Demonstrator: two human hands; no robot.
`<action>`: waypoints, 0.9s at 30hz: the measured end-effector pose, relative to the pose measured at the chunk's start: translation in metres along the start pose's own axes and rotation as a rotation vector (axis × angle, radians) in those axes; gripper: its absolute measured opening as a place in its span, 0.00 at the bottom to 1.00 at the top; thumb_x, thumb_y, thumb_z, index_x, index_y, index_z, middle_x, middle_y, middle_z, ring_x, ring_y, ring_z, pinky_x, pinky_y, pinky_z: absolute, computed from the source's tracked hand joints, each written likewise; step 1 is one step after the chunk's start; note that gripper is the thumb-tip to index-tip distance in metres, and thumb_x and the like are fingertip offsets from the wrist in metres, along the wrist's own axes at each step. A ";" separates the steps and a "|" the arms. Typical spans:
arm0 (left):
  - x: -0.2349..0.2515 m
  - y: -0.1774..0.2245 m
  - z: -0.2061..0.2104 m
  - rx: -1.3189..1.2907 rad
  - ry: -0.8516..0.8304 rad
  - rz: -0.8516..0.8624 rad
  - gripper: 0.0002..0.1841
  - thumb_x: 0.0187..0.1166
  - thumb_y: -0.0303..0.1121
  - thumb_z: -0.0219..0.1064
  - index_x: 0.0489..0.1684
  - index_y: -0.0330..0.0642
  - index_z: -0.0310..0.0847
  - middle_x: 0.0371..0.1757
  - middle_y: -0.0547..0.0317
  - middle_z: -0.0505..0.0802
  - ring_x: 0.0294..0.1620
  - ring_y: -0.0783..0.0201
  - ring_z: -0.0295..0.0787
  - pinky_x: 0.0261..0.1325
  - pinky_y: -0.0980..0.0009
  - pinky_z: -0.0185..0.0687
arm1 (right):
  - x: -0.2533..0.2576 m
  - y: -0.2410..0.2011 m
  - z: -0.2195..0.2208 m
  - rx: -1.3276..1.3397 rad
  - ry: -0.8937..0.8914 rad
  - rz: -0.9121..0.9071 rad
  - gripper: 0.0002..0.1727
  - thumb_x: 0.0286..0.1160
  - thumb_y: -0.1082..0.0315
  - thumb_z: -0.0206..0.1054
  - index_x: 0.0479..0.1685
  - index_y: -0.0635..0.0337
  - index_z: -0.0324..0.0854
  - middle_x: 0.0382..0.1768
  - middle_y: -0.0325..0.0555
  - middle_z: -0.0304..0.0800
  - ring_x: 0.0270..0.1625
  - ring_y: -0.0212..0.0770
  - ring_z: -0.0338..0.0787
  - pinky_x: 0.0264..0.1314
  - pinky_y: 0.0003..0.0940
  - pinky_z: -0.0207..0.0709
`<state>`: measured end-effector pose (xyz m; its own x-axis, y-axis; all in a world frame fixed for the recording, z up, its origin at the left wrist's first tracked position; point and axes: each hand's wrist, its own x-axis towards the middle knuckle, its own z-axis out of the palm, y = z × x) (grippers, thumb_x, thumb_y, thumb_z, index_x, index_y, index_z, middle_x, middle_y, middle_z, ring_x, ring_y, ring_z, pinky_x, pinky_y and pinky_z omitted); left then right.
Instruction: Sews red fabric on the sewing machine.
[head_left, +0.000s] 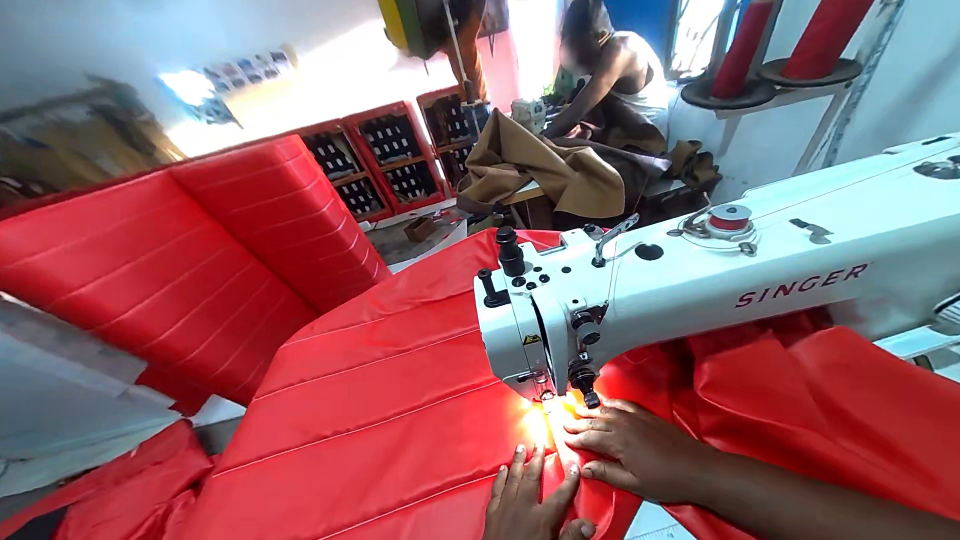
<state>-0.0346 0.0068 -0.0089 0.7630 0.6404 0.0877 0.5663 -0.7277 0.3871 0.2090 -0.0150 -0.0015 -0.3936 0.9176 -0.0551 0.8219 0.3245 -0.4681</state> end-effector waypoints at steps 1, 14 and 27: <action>0.000 0.000 0.000 0.004 0.004 0.001 0.31 0.87 0.62 0.45 0.75 0.58 0.85 0.84 0.35 0.75 0.88 0.30 0.61 0.85 0.30 0.51 | 0.000 0.001 0.000 -0.002 0.002 0.000 0.30 0.93 0.45 0.43 0.79 0.52 0.77 0.84 0.42 0.75 0.91 0.47 0.64 0.93 0.55 0.45; 0.041 -0.028 0.008 0.087 0.164 0.046 0.43 0.80 0.76 0.31 0.67 0.64 0.90 0.80 0.43 0.82 0.86 0.36 0.69 0.82 0.33 0.61 | 0.027 0.021 -0.014 -0.103 0.147 -0.005 0.23 0.91 0.50 0.49 0.68 0.49 0.85 0.63 0.46 0.90 0.71 0.48 0.83 0.79 0.55 0.63; 0.047 -0.027 0.021 0.185 0.435 0.101 0.26 0.85 0.55 0.53 0.50 0.50 0.96 0.64 0.49 0.94 0.73 0.42 0.85 0.76 0.38 0.74 | 0.028 0.036 -0.010 -0.260 0.363 -0.289 0.21 0.89 0.53 0.52 0.49 0.49 0.92 0.43 0.42 0.94 0.55 0.45 0.89 0.69 0.48 0.72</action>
<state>-0.0072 0.0514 -0.0343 0.6383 0.5790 0.5072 0.5719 -0.7978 0.1909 0.2312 0.0247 -0.0113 -0.4891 0.7878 0.3744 0.7943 0.5796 -0.1820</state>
